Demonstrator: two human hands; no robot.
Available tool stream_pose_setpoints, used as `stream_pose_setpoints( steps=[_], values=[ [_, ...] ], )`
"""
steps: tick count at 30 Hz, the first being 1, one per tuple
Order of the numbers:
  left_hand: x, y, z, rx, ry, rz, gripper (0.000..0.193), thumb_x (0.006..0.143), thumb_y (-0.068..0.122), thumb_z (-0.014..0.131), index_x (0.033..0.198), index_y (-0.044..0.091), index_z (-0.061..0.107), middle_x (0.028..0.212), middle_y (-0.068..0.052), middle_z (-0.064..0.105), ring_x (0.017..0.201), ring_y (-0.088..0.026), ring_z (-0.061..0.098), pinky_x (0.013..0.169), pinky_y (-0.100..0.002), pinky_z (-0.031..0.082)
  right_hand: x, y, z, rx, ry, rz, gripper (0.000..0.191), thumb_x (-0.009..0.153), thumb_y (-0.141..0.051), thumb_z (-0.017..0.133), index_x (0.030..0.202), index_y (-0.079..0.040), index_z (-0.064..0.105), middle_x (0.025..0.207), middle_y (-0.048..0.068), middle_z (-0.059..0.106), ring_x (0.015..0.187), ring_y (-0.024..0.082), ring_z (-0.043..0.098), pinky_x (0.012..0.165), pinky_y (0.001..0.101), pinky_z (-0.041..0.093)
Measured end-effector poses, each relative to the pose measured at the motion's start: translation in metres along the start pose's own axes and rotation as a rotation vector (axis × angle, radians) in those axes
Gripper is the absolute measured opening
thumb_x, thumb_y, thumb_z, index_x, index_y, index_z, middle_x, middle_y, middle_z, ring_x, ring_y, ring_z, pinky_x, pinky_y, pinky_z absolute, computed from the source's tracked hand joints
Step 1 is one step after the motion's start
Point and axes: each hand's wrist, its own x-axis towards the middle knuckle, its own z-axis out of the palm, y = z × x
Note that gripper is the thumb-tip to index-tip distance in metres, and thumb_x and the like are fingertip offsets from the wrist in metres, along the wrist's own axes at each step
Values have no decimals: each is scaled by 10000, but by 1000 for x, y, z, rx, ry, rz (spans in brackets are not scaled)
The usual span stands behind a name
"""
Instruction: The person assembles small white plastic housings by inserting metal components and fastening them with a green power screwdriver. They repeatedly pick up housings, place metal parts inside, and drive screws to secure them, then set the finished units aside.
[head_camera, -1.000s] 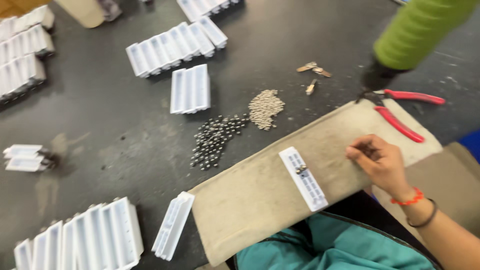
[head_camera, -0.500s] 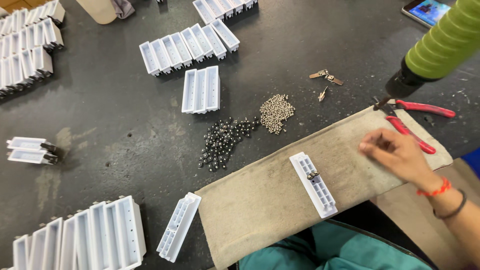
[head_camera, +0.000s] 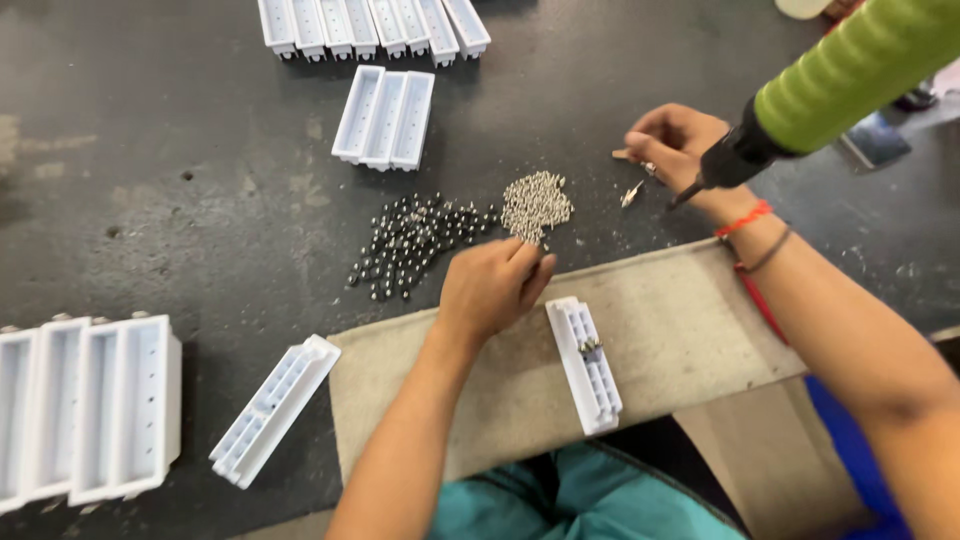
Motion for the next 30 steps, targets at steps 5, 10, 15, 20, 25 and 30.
stream_pose_setpoints(
  steps=[5,10,15,20,25,30],
  values=[
    [-13,-16,21,11,13,-2,327,984,310,676,743,117,571,669,-63,597,602,-280,641,544,-422,495,74,2,48,-212,-59,-144,137,1021,-157,692,998,-28,728,787,26,725,714,87,688,645,237,535],
    [-10,-32,39,6,66,-4,299,981,280,677,747,123,576,677,-57,613,587,-269,649,545,-412,513,170,1,118,-349,12,-399,134,1005,-157,727,1024,-24,733,856,93,729,735,160,703,688,293,558],
    [-9,-33,38,-25,85,-75,298,982,262,674,730,132,579,677,-51,636,570,-268,651,530,-408,516,237,-3,168,-529,26,-456,310,982,-308,772,1144,-49,714,1096,163,690,985,273,687,879,415,557],
    [-10,-37,42,-73,105,-116,320,986,245,682,715,124,563,652,-51,618,557,-269,638,536,-403,510,269,-3,205,-593,-181,-520,558,1005,-498,720,1443,-172,609,1511,270,409,1376,491,406,1130,546,374],
    [-12,-38,44,-81,125,-150,330,987,235,686,707,127,549,657,-57,607,583,-263,643,514,-390,490,283,-9,238,-689,-451,-484,647,937,-557,681,1516,-317,523,1629,274,201,1427,590,205,1106,620,273],
    [-10,-38,43,-95,120,-165,325,981,230,682,704,124,548,655,-57,609,578,-262,638,498,-380,487,282,-10,238,-788,-489,-487,542,1018,-467,570,1552,-389,520,1682,204,302,1448,512,401,1185,551,379]
  ],
)
